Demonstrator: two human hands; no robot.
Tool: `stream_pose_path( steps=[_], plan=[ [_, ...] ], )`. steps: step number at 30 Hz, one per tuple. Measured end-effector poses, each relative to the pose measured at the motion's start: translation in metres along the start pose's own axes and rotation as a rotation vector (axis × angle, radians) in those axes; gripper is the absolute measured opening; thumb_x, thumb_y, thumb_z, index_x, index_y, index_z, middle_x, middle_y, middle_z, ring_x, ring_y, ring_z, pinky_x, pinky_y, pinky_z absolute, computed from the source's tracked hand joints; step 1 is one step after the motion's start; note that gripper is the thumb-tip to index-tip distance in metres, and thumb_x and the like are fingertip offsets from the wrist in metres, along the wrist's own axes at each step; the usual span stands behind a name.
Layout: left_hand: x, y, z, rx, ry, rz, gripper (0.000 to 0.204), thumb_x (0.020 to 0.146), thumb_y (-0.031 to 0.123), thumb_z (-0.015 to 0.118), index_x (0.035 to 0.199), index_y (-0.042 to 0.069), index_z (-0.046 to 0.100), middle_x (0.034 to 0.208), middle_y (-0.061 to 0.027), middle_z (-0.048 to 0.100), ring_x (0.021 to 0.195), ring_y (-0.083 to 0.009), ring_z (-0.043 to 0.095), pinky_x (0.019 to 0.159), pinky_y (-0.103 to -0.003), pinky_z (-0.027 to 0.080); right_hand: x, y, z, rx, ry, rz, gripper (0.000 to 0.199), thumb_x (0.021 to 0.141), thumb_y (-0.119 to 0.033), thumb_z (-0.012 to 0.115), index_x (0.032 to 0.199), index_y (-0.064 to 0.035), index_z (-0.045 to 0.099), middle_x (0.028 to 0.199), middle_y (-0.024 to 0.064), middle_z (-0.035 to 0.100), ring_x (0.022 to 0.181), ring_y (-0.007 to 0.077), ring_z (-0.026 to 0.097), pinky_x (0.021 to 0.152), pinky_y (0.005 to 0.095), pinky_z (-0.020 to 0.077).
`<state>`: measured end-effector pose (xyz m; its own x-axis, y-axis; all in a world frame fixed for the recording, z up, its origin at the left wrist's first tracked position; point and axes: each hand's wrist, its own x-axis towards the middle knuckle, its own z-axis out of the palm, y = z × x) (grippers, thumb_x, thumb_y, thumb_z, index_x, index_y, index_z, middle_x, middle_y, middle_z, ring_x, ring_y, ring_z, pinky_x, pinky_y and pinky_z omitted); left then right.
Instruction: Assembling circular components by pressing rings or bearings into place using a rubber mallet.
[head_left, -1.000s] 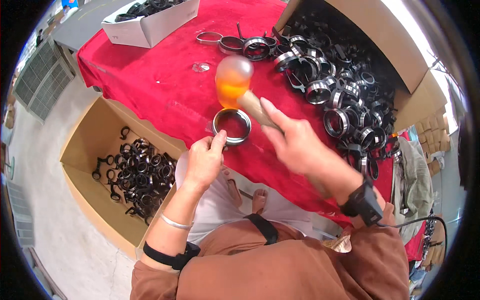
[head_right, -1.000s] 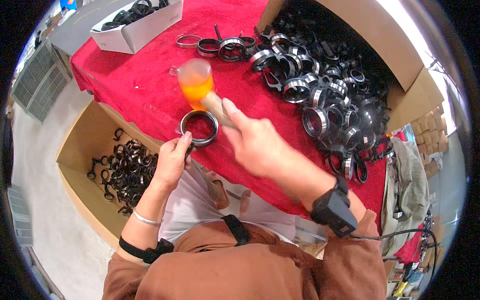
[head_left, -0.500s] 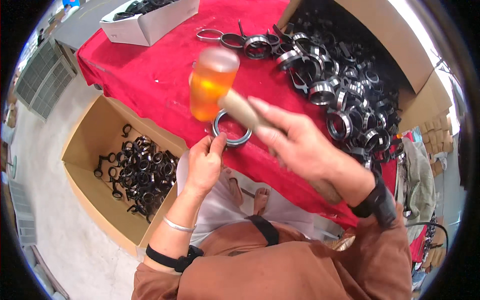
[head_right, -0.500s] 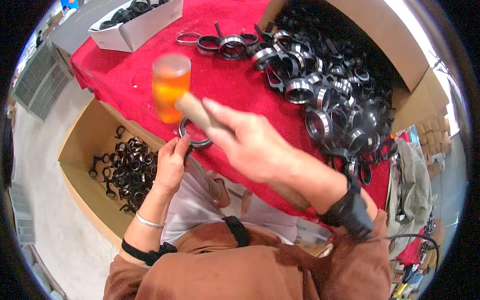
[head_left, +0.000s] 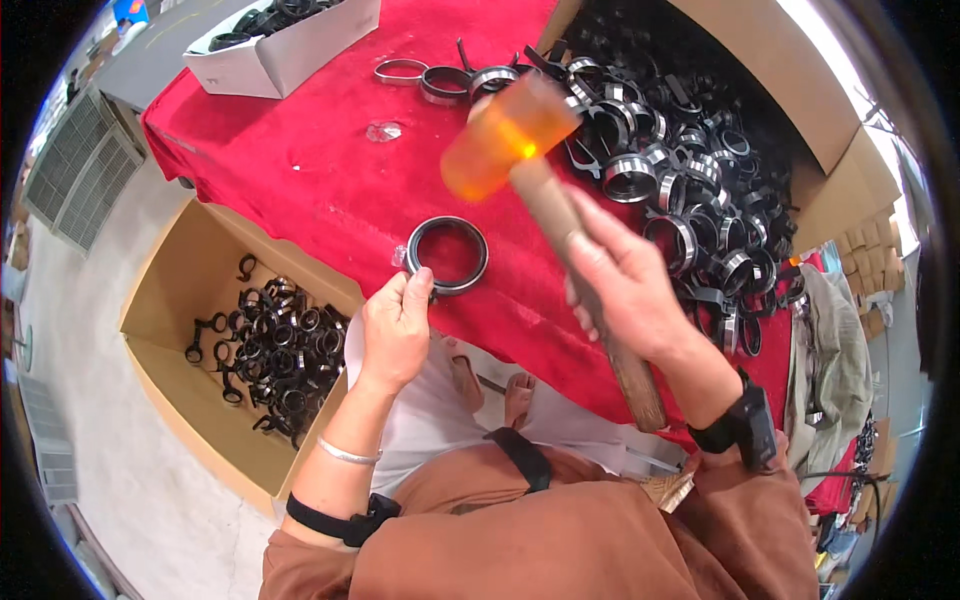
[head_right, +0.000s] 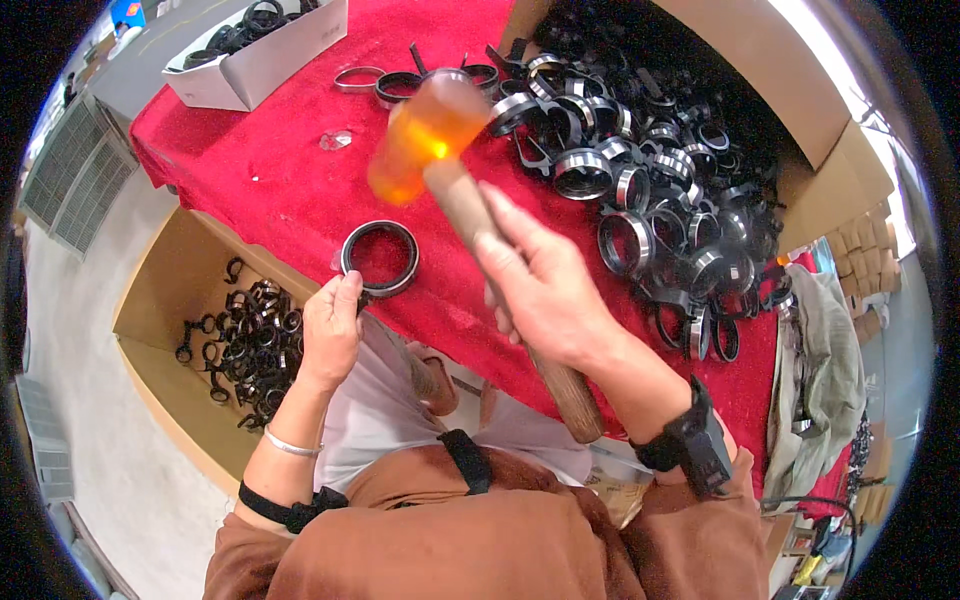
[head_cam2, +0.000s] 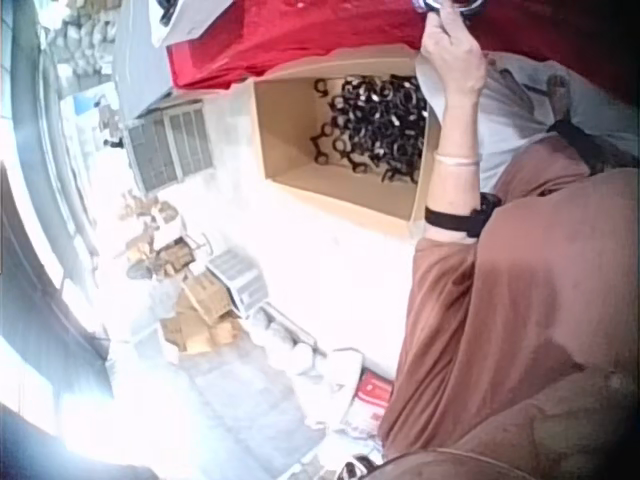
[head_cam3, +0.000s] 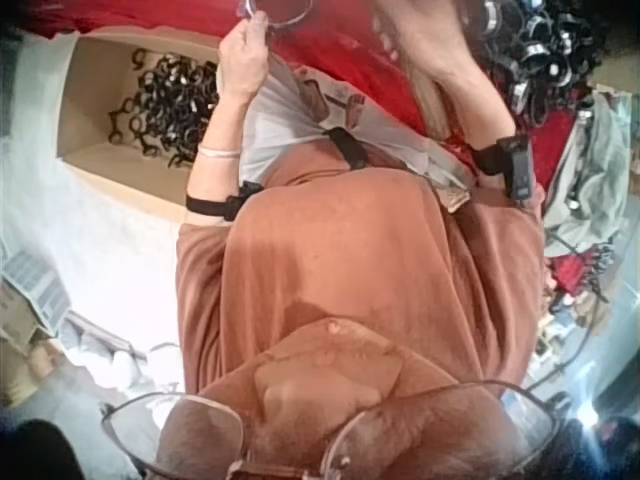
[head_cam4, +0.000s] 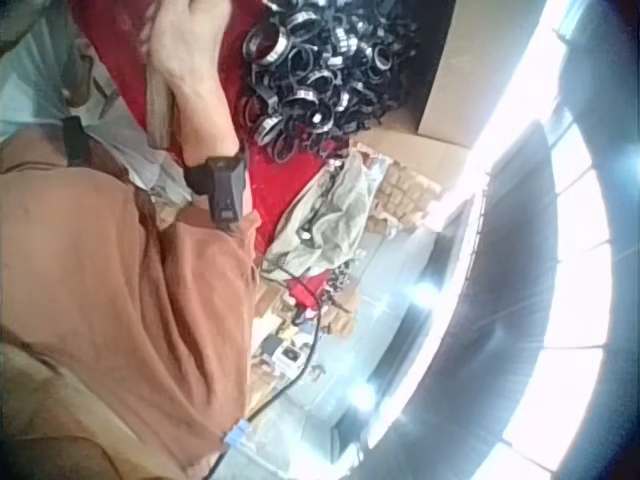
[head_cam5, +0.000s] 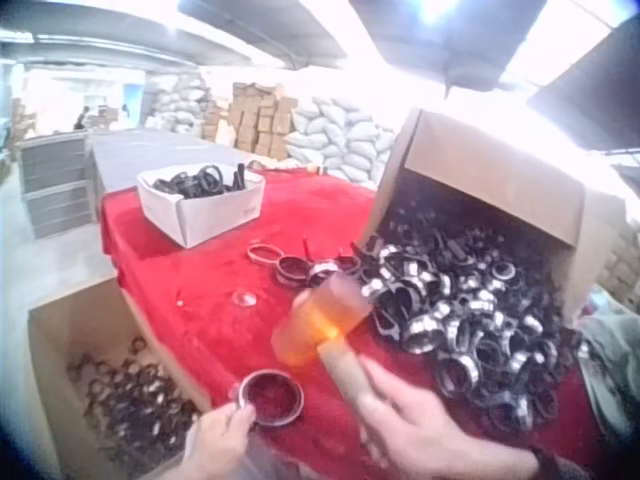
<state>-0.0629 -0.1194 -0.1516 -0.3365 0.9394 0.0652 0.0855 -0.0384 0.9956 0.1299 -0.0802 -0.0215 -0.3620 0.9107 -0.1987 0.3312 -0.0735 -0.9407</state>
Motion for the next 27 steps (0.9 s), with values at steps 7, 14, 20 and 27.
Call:
stream_pose_path(
  steps=[7, 14, 20, 27],
  plan=[
    [0.0, -0.001, 0.0, -0.036, 0.008, -0.011, 0.038, 0.093, 0.027, 0.05, 0.066, 0.0, 0.048, 0.056, -0.0012, 0.041, 0.057, -0.0076, 0.035, 0.05, -0.027, 0.033, -0.009, 0.025, 0.02, 0.113, -0.049, 0.042, 0.05, 0.094, -0.024, 0.043, 0.141, -0.0148, 0.026, 0.065, 0.005, 0.051, 0.048, 0.0114, 0.049, 0.042, 0.0254, 0.0439],
    [0.003, -0.004, 0.001, -0.035, -0.003, 0.023, 0.038, 0.093, 0.027, 0.048, 0.067, 0.0, 0.05, 0.057, -0.0025, 0.044, 0.057, -0.0089, 0.038, 0.052, -0.027, 0.035, -0.023, 0.005, 0.001, 0.157, 0.09, -0.031, 0.049, 0.095, -0.024, 0.04, 0.141, -0.0146, 0.025, 0.067, 0.0058, 0.052, 0.046, 0.0115, 0.048, 0.04, 0.0237, 0.0425],
    [0.003, -0.006, 0.001, 0.004, -0.009, 0.014, 0.04, 0.094, 0.029, 0.047, 0.066, 0.0, 0.048, 0.056, -0.0033, 0.04, 0.056, -0.0107, 0.035, 0.051, -0.028, 0.034, -0.058, 0.046, 0.024, 0.186, 0.16, -0.202, 0.052, 0.095, -0.017, 0.041, 0.142, -0.0084, 0.019, 0.064, 0.0012, 0.05, 0.048, 0.0061, 0.044, 0.043, 0.0207, 0.0397],
    [0.004, -0.004, 0.0, 0.002, 0.0, 0.003, 0.041, 0.094, 0.03, 0.047, 0.065, 0.0, 0.046, 0.055, -0.0026, 0.037, 0.056, -0.0108, 0.033, 0.051, -0.03, 0.033, -0.059, 0.041, 0.015, 0.141, 0.116, -0.123, 0.053, 0.095, -0.018, 0.037, 0.143, -0.0096, 0.016, 0.07, 0.0038, 0.051, 0.05, 0.0072, 0.046, 0.045, 0.0211, 0.0418]
  ],
)
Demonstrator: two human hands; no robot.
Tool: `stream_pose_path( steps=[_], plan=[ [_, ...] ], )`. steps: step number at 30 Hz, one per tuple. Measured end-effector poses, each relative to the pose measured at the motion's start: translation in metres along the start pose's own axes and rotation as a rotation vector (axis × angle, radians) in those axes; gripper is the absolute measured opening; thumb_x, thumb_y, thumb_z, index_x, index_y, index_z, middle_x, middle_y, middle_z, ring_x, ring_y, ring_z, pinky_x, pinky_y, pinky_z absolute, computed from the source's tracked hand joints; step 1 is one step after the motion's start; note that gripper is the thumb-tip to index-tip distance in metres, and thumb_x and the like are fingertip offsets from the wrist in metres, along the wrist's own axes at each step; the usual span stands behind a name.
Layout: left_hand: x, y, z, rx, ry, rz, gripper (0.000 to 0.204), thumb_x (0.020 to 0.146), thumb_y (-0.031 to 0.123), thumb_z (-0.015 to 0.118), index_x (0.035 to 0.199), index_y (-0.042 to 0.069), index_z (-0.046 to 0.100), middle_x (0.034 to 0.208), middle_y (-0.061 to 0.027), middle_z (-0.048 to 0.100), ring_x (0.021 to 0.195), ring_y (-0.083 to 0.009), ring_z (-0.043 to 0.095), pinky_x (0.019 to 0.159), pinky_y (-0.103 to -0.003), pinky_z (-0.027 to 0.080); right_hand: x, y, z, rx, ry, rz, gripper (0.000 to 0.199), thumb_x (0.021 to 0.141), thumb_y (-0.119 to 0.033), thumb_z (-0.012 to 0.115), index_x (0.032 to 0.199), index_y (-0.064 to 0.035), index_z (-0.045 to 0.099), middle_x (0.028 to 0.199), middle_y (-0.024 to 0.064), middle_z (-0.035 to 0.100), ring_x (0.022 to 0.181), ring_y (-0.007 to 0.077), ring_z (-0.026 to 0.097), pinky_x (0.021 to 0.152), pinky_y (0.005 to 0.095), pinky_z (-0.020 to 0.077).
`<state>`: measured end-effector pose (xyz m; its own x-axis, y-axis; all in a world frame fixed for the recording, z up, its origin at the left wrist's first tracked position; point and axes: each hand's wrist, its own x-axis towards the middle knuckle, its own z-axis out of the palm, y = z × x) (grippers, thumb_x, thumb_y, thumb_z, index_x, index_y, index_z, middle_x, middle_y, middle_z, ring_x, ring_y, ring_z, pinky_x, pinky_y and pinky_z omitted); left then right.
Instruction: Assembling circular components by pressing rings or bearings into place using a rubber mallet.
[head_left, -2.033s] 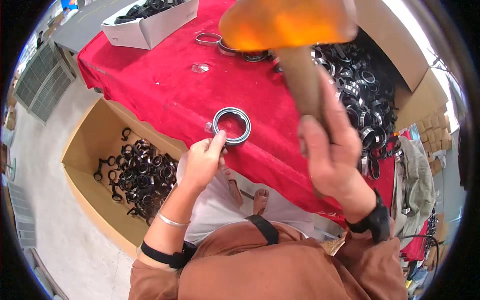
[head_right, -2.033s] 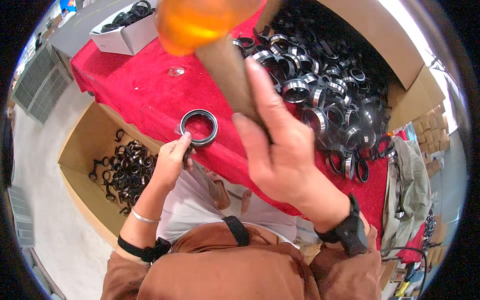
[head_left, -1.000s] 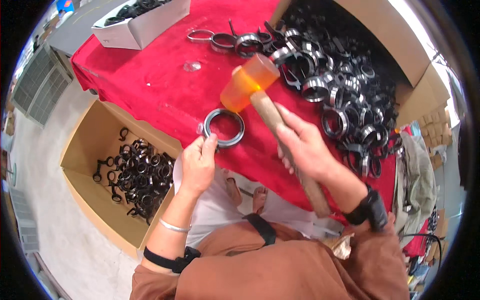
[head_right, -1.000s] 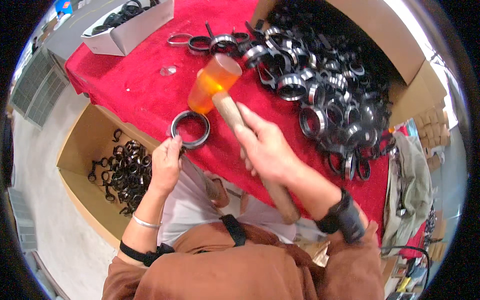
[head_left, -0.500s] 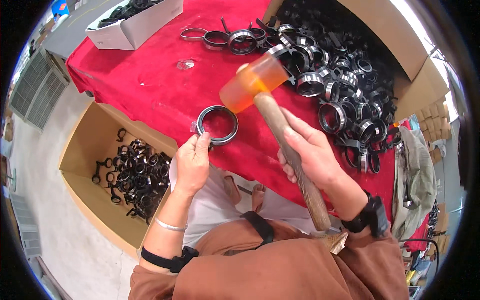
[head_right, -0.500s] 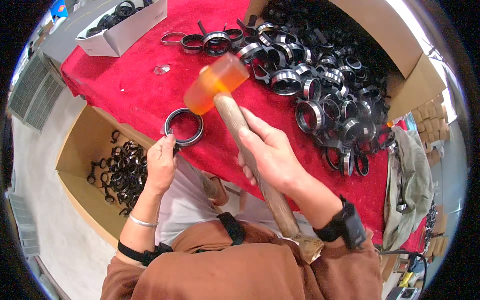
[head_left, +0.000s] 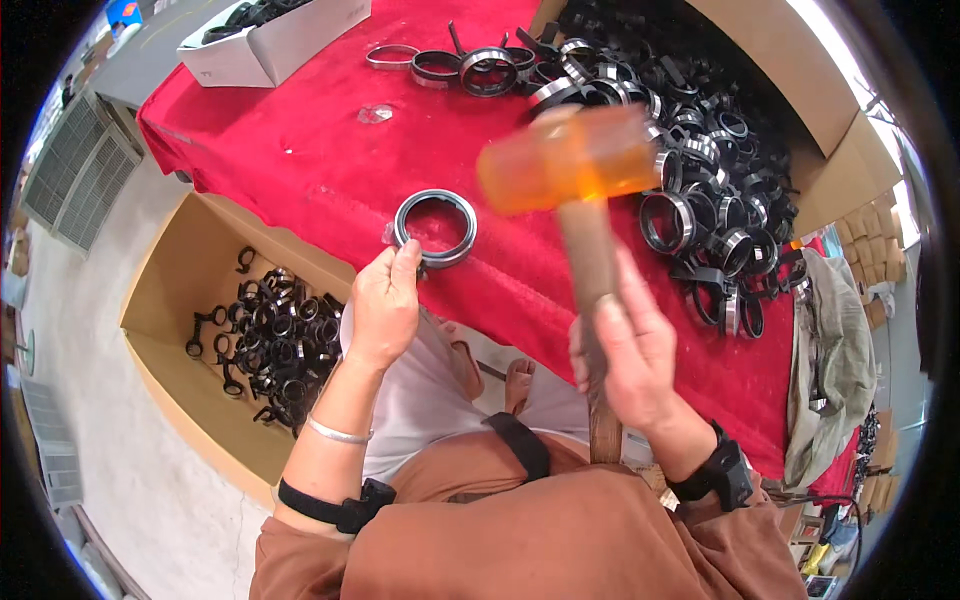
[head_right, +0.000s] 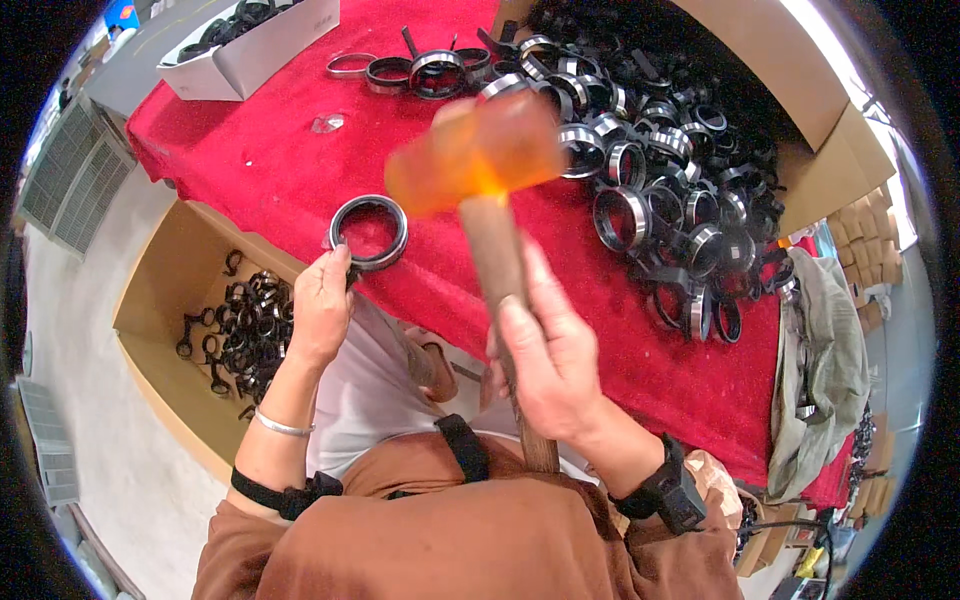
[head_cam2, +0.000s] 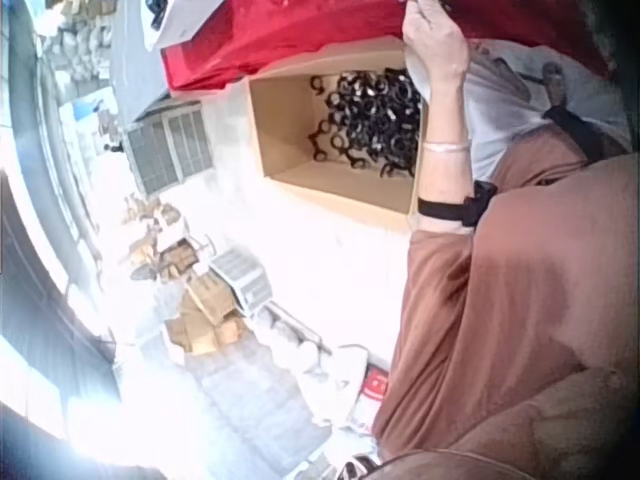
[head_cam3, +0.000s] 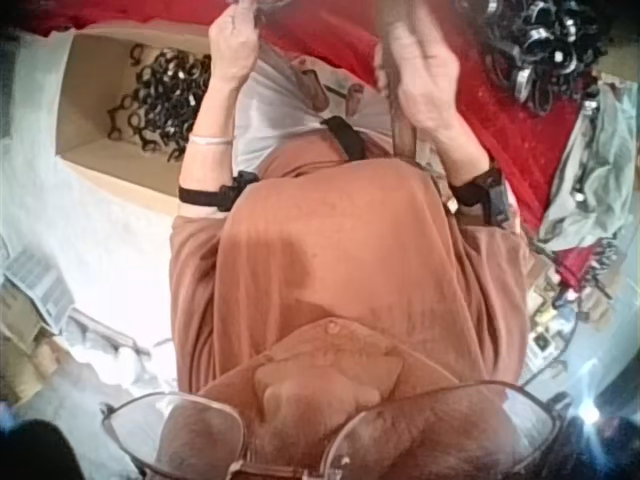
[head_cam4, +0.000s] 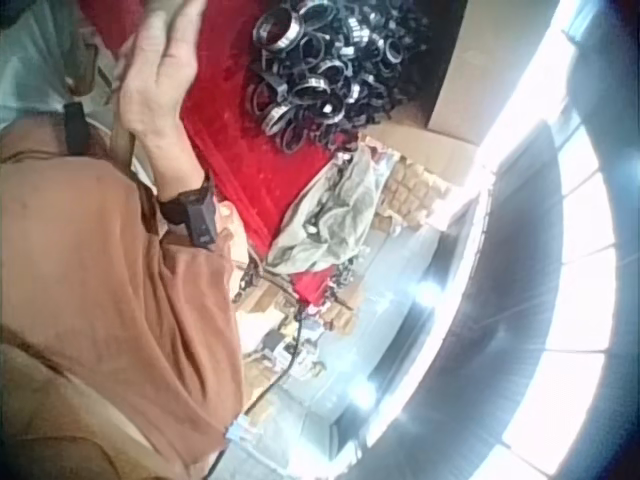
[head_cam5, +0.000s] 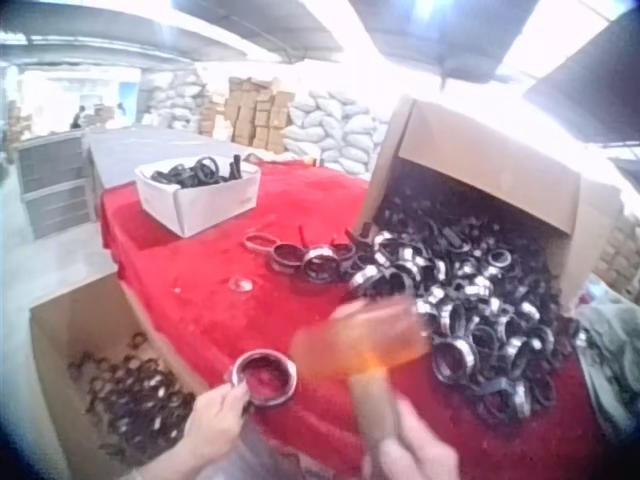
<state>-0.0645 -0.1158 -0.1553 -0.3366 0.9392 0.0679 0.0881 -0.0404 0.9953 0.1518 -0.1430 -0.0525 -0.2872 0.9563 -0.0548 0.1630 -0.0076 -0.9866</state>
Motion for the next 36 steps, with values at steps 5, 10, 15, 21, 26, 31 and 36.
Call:
stream_pose_path(
  steps=[5, 10, 15, 21, 26, 31, 36],
  plan=[
    [0.002, -0.002, 0.0, 0.003, 0.005, 0.042, 0.041, 0.094, 0.03, 0.047, 0.066, -0.001, 0.047, 0.056, -0.0038, 0.039, 0.056, -0.0112, 0.035, 0.051, -0.03, 0.034, -0.015, 0.022, 0.012, 0.071, 0.129, -0.49, 0.06, 0.089, -0.005, 0.037, 0.143, -0.005, 0.011, 0.078, 0.0053, 0.055, 0.056, 0.007, 0.045, 0.049, 0.0204, 0.0414],
    [0.004, -0.003, -0.002, 0.006, 0.004, 0.013, 0.042, 0.094, 0.03, 0.047, 0.065, -0.001, 0.047, 0.055, -0.0045, 0.039, 0.056, -0.0116, 0.035, 0.052, -0.03, 0.035, -0.02, 0.027, 0.007, -0.314, -0.046, -0.093, 0.055, 0.09, -0.005, 0.042, 0.141, -0.003, 0.021, 0.073, 0.0034, 0.056, 0.057, 0.0079, 0.049, 0.056, 0.0235, 0.0447],
    [0.001, -0.003, -0.002, -0.014, 0.015, 0.002, 0.041, 0.093, 0.028, 0.049, 0.065, -0.001, 0.046, 0.054, -0.0074, 0.04, 0.055, -0.0132, 0.036, 0.051, -0.031, 0.035, -0.023, 0.008, 0.002, -0.105, 0.026, -0.336, 0.056, 0.09, -0.005, 0.04, 0.141, -0.0026, 0.019, 0.071, 0.004, 0.056, 0.056, 0.0073, 0.05, 0.056, 0.0233, 0.0453],
    [0.0, -0.001, -0.002, 0.047, 0.025, 0.029, 0.04, 0.092, 0.025, 0.049, 0.062, -0.001, 0.045, 0.053, -0.0076, 0.039, 0.053, -0.0131, 0.036, 0.05, -0.032, 0.035, -0.012, 0.047, 0.001, -0.32, -0.067, -0.229, 0.055, 0.091, -0.011, 0.044, 0.141, -0.0052, 0.021, 0.068, 0.0029, 0.054, 0.056, 0.007, 0.049, 0.053, 0.0223, 0.0448],
    [-0.004, -0.003, -0.006, -0.051, -0.019, -0.077, 0.037, 0.093, 0.027, 0.049, 0.066, 0.001, 0.047, 0.055, -0.0002, 0.042, 0.055, -0.0093, 0.037, 0.05, -0.029, 0.035, -0.024, 0.026, -0.003, -0.07, -0.1, 0.009, 0.053, 0.093, -0.009, 0.04, 0.142, -0.0048, 0.02, 0.068, 0.0014, 0.052, 0.055, 0.0062, 0.048, 0.051, 0.0212, 0.0425],
    [-0.013, -0.016, -0.002, -0.189, -0.031, 0.124, 0.02, 0.091, 0.02, 0.053, 0.086, 0.002, 0.055, 0.068, 0.0022, 0.05, 0.064, -0.0053, 0.043, 0.058, -0.022, 0.039, -0.02, 0.029, -0.013, -0.063, -0.051, -0.14, 0.057, 0.094, -0.019, 0.037, 0.142, -0.0032, 0.012, 0.071, 0.0061, 0.053, 0.053, 0.0082, 0.047, 0.047, 0.0212, 0.0415],
    [-0.016, -0.028, -0.005, -0.096, -0.059, 0.232, 0.018, 0.089, 0.019, 0.055, 0.094, 0.002, 0.054, 0.076, 0.0005, 0.053, 0.069, -0.0073, 0.046, 0.063, -0.022, 0.04, -0.015, 0.037, -0.02, 0.039, 0.053, -0.154, 0.053, 0.093, -0.011, 0.038, 0.142, -0.004, 0.018, 0.07, 0.0034, 0.053, 0.052, 0.0061, 0.045, 0.047, 0.0195, 0.0398]
  ],
)
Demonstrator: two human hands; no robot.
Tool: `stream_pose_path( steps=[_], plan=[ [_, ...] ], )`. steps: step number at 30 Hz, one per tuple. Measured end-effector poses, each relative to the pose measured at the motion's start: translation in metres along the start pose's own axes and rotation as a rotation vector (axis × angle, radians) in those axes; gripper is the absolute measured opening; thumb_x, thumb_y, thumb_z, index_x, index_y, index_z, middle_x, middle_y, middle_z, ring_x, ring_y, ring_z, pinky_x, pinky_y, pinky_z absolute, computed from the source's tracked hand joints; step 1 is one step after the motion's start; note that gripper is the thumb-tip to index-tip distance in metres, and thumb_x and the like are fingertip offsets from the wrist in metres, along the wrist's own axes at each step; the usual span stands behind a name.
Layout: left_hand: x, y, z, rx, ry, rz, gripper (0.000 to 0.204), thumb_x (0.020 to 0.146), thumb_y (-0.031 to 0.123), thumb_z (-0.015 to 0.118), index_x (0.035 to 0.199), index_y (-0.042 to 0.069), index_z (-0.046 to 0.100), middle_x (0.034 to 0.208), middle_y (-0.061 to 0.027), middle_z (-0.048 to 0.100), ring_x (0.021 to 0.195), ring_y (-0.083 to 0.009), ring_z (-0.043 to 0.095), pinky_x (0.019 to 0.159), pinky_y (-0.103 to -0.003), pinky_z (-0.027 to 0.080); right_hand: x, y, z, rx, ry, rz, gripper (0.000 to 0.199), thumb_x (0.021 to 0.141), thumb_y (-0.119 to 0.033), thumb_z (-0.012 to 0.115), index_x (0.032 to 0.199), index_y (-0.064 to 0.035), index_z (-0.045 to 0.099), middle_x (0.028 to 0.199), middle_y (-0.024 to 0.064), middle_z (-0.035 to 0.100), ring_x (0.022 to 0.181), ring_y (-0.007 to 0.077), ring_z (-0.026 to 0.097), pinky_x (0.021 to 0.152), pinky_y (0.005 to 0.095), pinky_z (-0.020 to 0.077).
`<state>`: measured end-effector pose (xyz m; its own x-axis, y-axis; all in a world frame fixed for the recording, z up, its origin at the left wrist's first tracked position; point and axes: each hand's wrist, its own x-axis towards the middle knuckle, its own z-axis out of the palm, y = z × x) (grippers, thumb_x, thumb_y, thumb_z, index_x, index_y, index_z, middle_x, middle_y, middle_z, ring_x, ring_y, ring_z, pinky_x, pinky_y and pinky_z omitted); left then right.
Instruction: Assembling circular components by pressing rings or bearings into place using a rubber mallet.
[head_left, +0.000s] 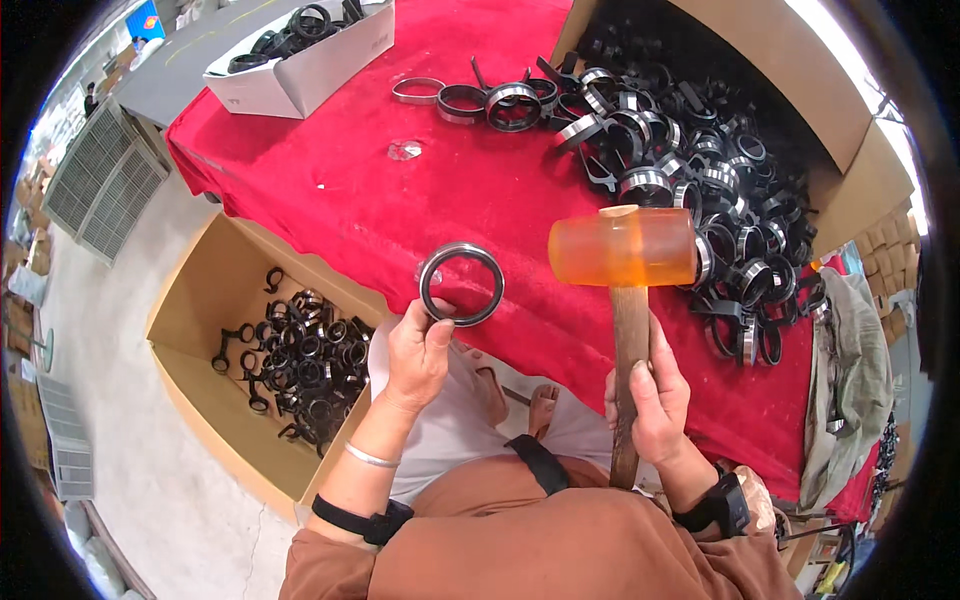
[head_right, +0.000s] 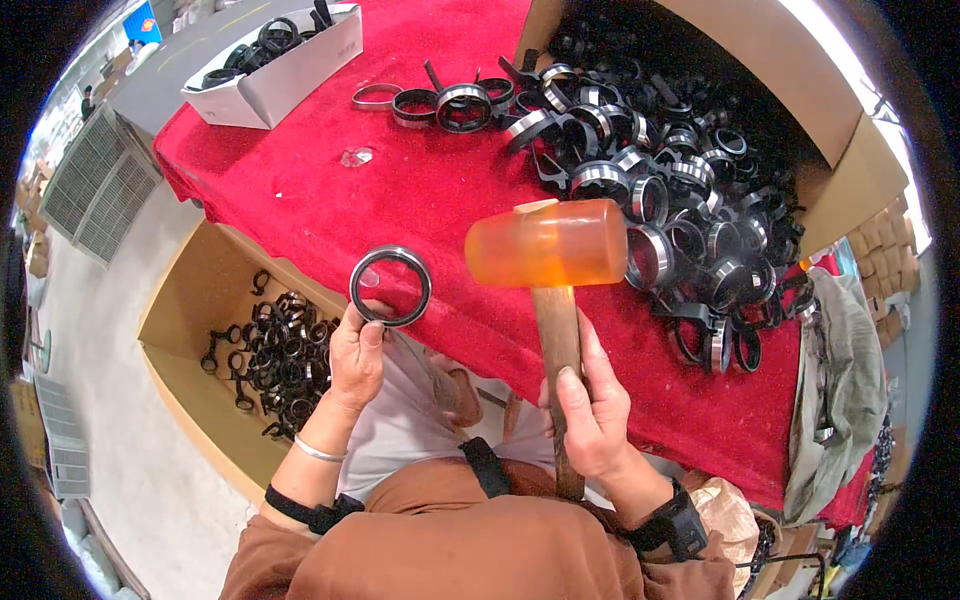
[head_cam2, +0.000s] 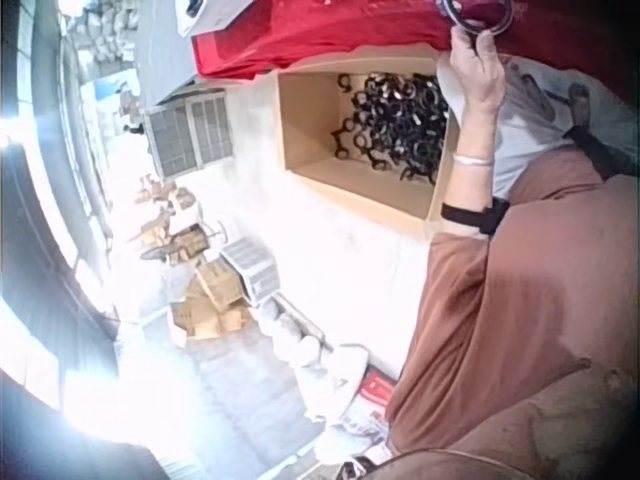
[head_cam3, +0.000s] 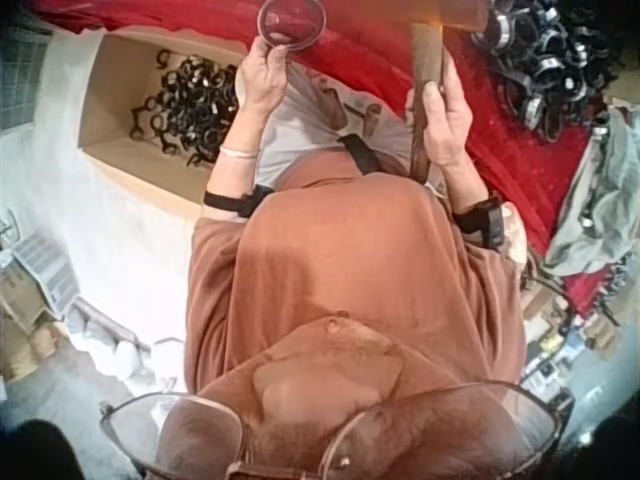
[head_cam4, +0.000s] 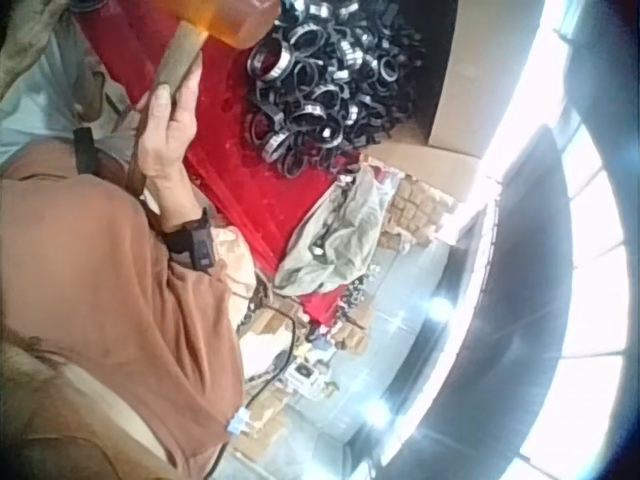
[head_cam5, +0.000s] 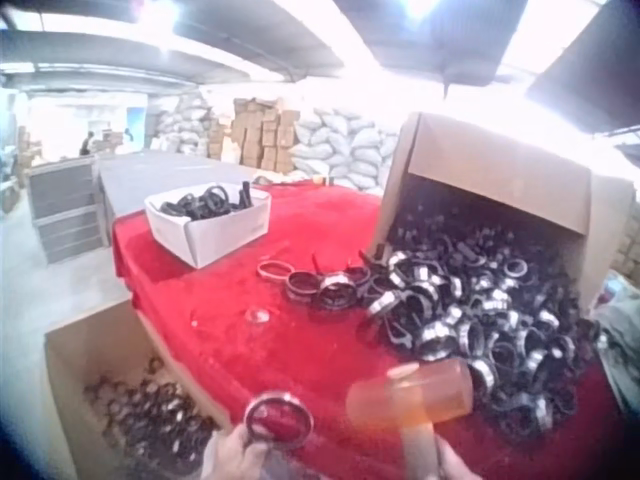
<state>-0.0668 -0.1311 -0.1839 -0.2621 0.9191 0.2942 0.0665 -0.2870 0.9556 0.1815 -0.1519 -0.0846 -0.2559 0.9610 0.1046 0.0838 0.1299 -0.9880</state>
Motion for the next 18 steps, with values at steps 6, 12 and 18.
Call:
stream_pose_path(
  steps=[6, 12, 18],
  plan=[
    [0.0, -0.01, -0.001, -0.013, -0.007, 0.039, 0.018, 0.089, 0.019, 0.054, 0.095, 0.002, 0.054, 0.077, -0.001, 0.053, 0.07, -0.0086, 0.047, 0.065, -0.024, 0.042, 0.003, 0.0, 0.001, 0.044, 0.046, 0.081, 0.053, 0.094, -0.014, 0.036, 0.142, -0.0042, 0.017, 0.067, 0.0045, 0.052, 0.05, 0.0069, 0.046, 0.045, 0.0201, 0.0399],
    [-0.01, -0.002, -0.016, 0.127, 0.092, -0.061, 0.017, 0.088, 0.011, 0.048, 0.099, 0.001, 0.057, 0.081, -0.0039, 0.057, 0.072, -0.0098, 0.051, 0.066, -0.024, 0.043, 0.008, -0.01, -0.006, 0.063, 0.044, 0.144, 0.053, 0.094, -0.016, 0.037, 0.142, -0.0052, 0.017, 0.066, 0.0055, 0.052, 0.049, 0.0089, 0.047, 0.043, 0.0216, 0.0409],
    [-0.045, -0.021, -0.157, 0.821, 0.369, -0.271, 0.045, 0.094, 0.024, 0.04, 0.123, -0.01, 0.04, 0.121, -0.0255, 0.042, 0.113, -0.0359, 0.039, 0.101, -0.043, 0.027, 0.006, -0.016, -0.039, 0.113, 0.112, 0.158, 0.055, 0.093, -0.02, 0.039, 0.142, -0.0086, 0.016, 0.066, 0.0071, 0.053, 0.047, 0.0108, 0.048, 0.042, 0.0238, 0.0428]
  ],
)
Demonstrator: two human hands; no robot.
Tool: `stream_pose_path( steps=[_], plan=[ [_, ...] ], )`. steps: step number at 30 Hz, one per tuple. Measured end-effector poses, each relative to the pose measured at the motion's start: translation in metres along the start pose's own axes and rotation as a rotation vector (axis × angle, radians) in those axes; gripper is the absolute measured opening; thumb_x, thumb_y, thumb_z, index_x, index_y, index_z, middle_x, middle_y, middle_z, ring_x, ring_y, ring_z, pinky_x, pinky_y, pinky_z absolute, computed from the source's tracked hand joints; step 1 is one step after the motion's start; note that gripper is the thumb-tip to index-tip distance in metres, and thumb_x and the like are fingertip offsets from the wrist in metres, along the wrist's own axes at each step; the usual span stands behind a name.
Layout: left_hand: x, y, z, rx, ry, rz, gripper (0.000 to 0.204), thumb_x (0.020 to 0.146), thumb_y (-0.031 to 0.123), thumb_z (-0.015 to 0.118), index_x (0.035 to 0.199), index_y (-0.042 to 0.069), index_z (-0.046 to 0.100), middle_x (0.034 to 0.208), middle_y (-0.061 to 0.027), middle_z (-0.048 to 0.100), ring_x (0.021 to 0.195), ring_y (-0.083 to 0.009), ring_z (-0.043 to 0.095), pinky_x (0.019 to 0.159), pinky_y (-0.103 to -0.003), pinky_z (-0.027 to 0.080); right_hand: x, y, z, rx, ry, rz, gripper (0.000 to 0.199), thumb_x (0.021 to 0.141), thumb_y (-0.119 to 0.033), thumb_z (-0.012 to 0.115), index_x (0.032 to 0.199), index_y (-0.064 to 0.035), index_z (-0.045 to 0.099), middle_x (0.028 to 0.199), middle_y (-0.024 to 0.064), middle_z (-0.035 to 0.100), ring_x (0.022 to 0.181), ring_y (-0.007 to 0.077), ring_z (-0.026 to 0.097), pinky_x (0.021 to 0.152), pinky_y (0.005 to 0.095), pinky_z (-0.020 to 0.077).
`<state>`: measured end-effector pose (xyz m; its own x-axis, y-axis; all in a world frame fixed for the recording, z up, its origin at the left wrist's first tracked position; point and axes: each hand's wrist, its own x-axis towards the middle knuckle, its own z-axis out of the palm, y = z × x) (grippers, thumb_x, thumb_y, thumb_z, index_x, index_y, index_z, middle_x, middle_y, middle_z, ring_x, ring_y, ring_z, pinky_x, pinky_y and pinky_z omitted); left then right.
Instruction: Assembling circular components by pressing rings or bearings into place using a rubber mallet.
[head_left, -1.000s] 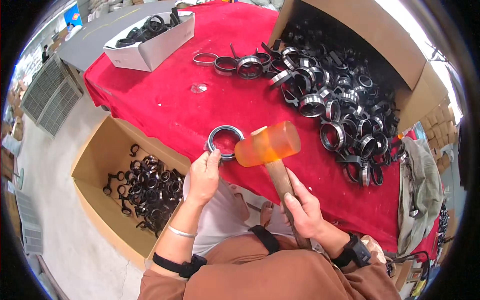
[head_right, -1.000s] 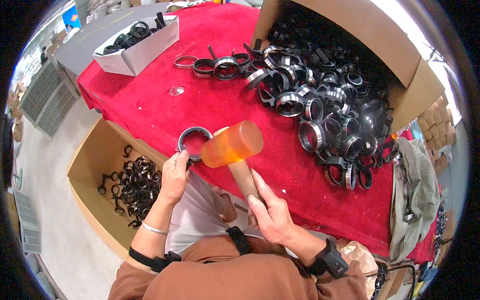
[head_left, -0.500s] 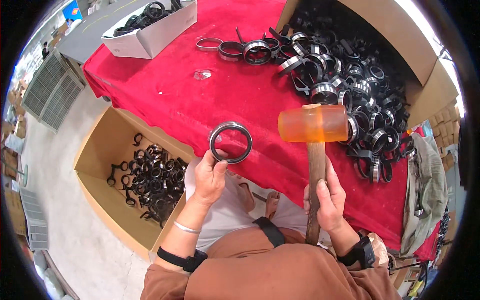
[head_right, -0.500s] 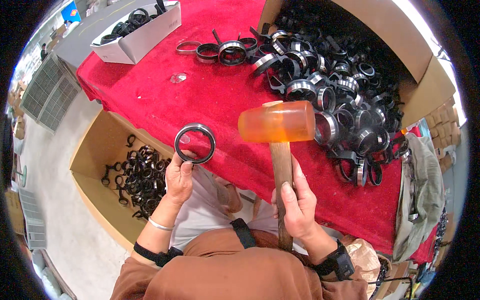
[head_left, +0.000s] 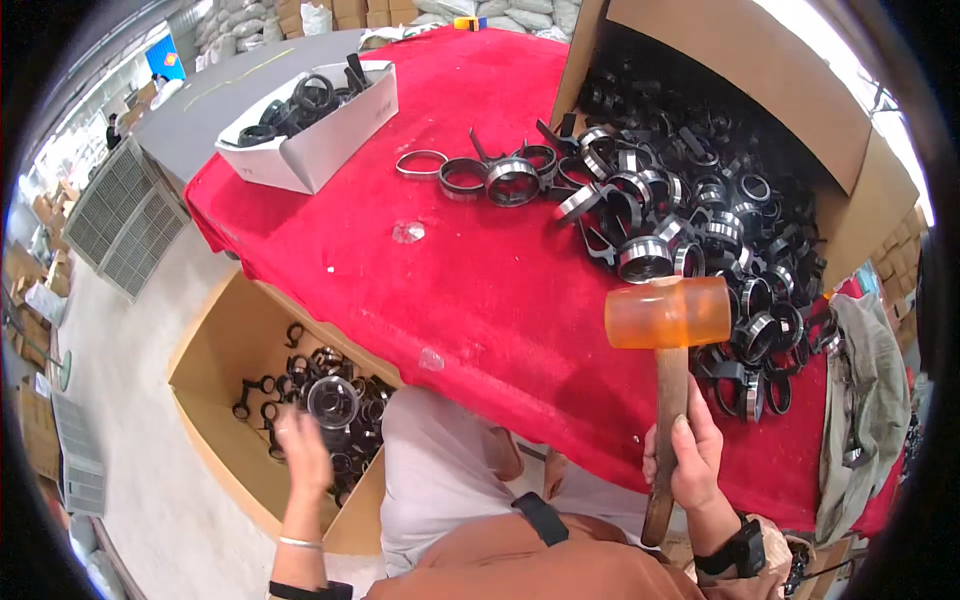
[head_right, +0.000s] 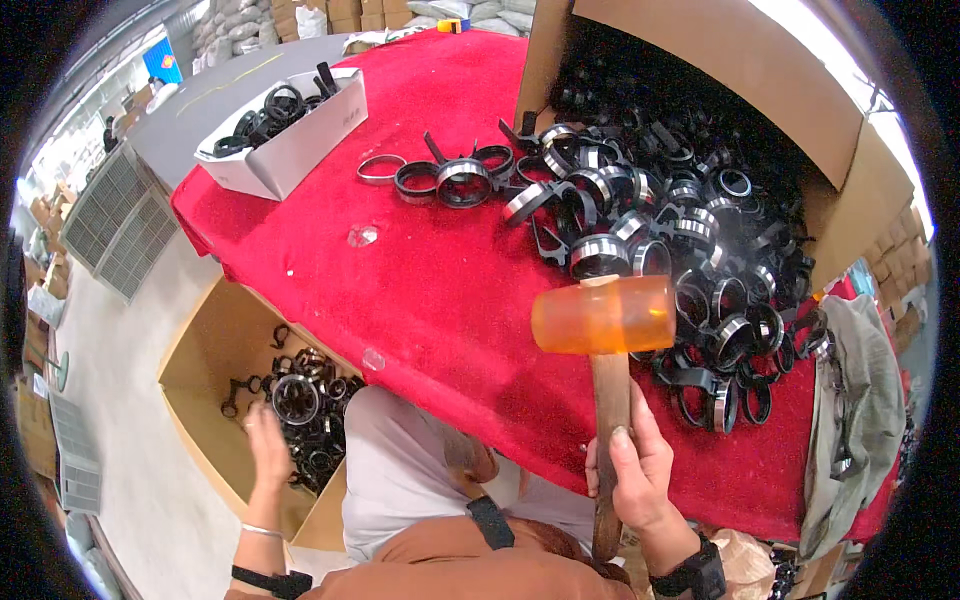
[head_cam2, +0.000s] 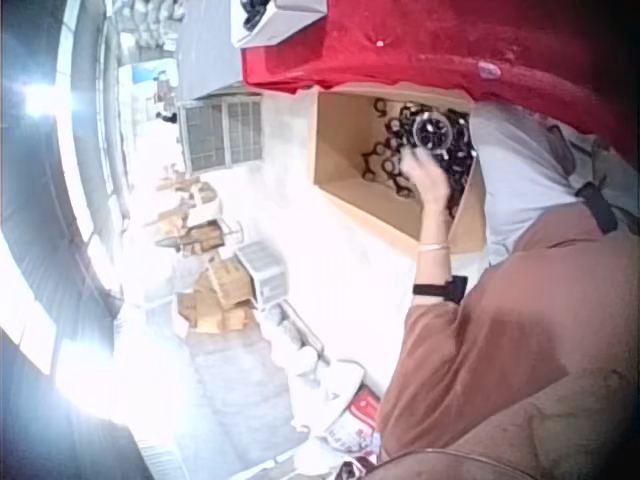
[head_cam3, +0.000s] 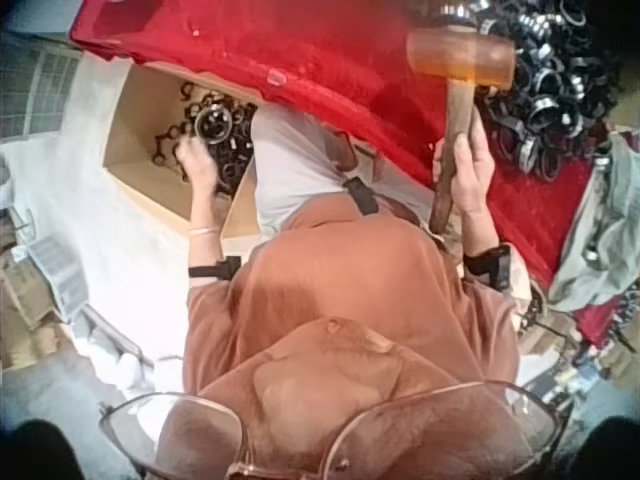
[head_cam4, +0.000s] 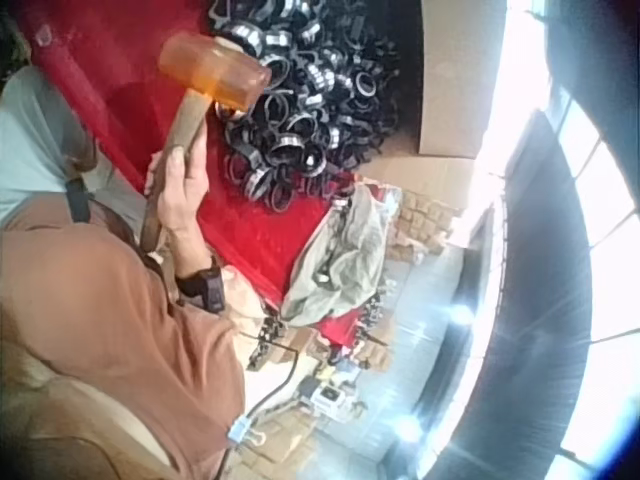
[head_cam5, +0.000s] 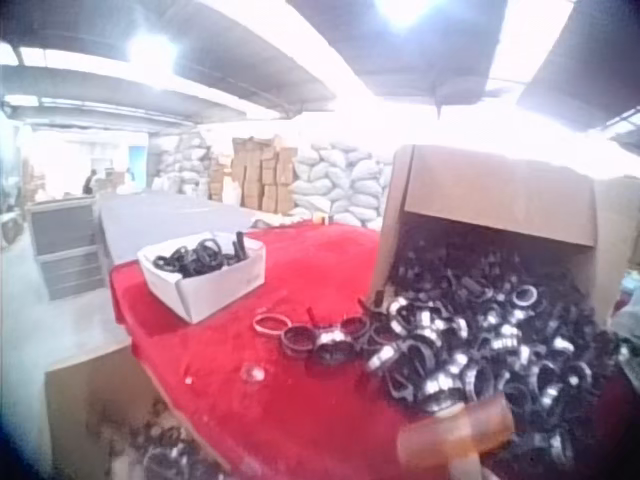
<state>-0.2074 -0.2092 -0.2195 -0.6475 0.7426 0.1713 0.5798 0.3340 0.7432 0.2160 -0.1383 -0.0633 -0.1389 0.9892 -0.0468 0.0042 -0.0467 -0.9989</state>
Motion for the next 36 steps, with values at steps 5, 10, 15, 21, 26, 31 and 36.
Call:
stream_pose_path(
  steps=[5, 10, 15, 21, 26, 31, 36],
  plan=[
    [0.078, 0.115, 0.001, 0.227, 0.289, 0.583, 0.03, 0.076, 0.009, 0.063, 0.104, 0.0, 0.057, 0.109, -0.0181, 0.053, 0.107, -0.0326, 0.045, 0.093, -0.041, 0.035, 0.017, 0.008, 0.001, 0.085, -0.02, 0.136, 0.056, 0.093, -0.022, 0.04, 0.143, -0.0102, 0.016, 0.065, 0.0079, 0.053, 0.046, 0.0119, 0.049, 0.042, 0.0252, 0.0436],
    [0.17, 0.226, 0.088, 0.305, 0.208, 0.946, 0.029, 0.074, 0.013, 0.064, 0.1, 0.004, 0.059, 0.102, -0.014, 0.056, 0.101, -0.0308, 0.051, 0.087, -0.041, 0.04, 0.024, 0.003, -0.009, 0.116, -0.043, 0.247, 0.056, 0.093, -0.021, 0.04, 0.142, -0.0076, 0.016, 0.068, 0.0091, 0.054, 0.048, 0.0129, 0.05, 0.044, 0.0257, 0.044],
    [0.222, 0.288, 0.145, 0.266, 0.079, 0.683, 0.033, 0.078, 0.022, 0.062, 0.106, 0.005, 0.056, 0.107, -0.0154, 0.055, 0.103, -0.0313, 0.052, 0.085, -0.044, 0.045, 0.026, 0.008, -0.014, 0.115, -0.146, 0.217, 0.059, 0.093, -0.021, 0.043, 0.141, -0.0025, 0.015, 0.071, 0.0111, 0.056, 0.049, 0.013, 0.05, 0.045, 0.0249, 0.0436],
    [0.242, 0.318, 0.158, 0.822, -0.388, 0.358, 0.038, 0.08, 0.026, 0.057, 0.113, 0.007, 0.056, 0.111, -0.0156, 0.057, 0.105, -0.0317, 0.055, 0.086, -0.043, 0.045, 0.025, 0.012, -0.022, 0.171, -0.252, 0.175, 0.059, 0.093, -0.019, 0.045, 0.141, -0.0009, 0.016, 0.077, 0.0124, 0.056, 0.055, 0.0128, 0.051, 0.048, 0.0247, 0.0445],
    [0.248, 0.311, 0.148, 0.597, 0.375, 0.776, 0.017, 0.08, 0.016, 0.058, 0.095, 0.008, 0.057, 0.114, -0.0181, 0.05, 0.108, -0.0321, 0.049, 0.088, -0.043, 0.042, 0.023, 0.013, -0.021, 0.188, -0.248, 0.137, 0.059, 0.092, -0.019, 0.045, 0.14, 0.0001, 0.017, 0.077, 0.0114, 0.056, 0.056, 0.0122, 0.051, 0.047, 0.0242, 0.0442],
    [0.262, 0.31, 0.121, 0.027, 0.521, 1.03, 0.014, 0.08, 0.008, 0.06, 0.093, 0.007, 0.055, 0.108, -0.0208, 0.052, 0.103, -0.0353, 0.051, 0.085, -0.041, 0.044, 0.025, 0.007, -0.014, 0.142, -0.154, 0.176, 0.058, 0.091, -0.019, 0.045, 0.139, 0.0003, 0.018, 0.072, 0.0092, 0.056, 0.051, 0.012, 0.05, 0.045, 0.0247, 0.0441],
    [0.211, 0.297, 0.084, -0.43, 0.124, 0.657, 0.009, 0.085, 0.005, 0.05, 0.09, -0.001, 0.053, 0.073, -0.0156, 0.06, 0.06, -0.0239, 0.06, 0.056, -0.036, 0.048, 0.019, 0.009, -0.007, 0.133, -0.052, 0.103, 0.064, 0.084, -0.009, 0.055, 0.138, -0.0002, 0.022, 0.071, 0.009, 0.056, 0.049, 0.0117, 0.052, 0.042, 0.0235, 0.0434]
  ],
)
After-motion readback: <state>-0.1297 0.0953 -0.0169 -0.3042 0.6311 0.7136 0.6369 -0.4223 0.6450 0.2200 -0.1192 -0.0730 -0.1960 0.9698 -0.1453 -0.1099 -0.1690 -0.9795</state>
